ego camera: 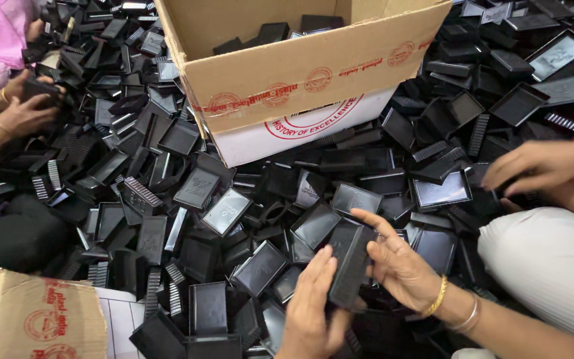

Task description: The person sits on the floor among a large pile of black plastic boxes and repeatedly picks up individual parts, turns them over in both hands, and tosses them into a cardboard box. Other people around do the same sorting into their own boxes.

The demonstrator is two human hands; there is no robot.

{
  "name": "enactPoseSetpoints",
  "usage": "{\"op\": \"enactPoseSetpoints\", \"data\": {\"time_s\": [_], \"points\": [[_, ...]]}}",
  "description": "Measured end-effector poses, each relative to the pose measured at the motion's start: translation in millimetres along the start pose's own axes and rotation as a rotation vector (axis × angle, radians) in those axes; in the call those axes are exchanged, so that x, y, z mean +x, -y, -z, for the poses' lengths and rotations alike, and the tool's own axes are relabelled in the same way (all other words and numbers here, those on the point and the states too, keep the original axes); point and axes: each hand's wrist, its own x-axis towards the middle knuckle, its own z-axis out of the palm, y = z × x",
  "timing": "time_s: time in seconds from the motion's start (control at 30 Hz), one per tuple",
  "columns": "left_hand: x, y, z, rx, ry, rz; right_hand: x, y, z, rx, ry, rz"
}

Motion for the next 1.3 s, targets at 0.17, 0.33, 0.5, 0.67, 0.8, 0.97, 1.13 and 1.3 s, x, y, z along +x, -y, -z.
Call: {"op": "enactPoseSetpoints", "data": {"time_s": [0.17,0.33,0.5,0.67,0.8,0.97,1.13,1.3], "points": [[-11,14,3,-0.127,-0.017,0.119,2,14,15,-0.795,0.146,0.288],[5,6,14,-0.211,-0.003,0.212,-2,17,23,-1.053,-0.039,0.196],[88,-28,60,-0.105,-0.213,-0.257,23,14,50,-1.673,-0.091,0.372],[190,-18,124,0.521,-0.247,-0.232,41,5,101,-2.274,-0.262,0.373],[186,20,123,0.722,-0.251,-0.206,36,-7,125,-2.397,-0.266,0.015],[71,102,106,0.854,-0.040,0.342,38,-2,134,-2.134,-0.405,0.196],[-20,159,107,1.207,0.101,0.744,47,10,132,-2.156,-0.447,0.226],[-39,165,82,1.132,0.238,0.801,56,19,129,-2.085,-0.415,-0.025]]}}
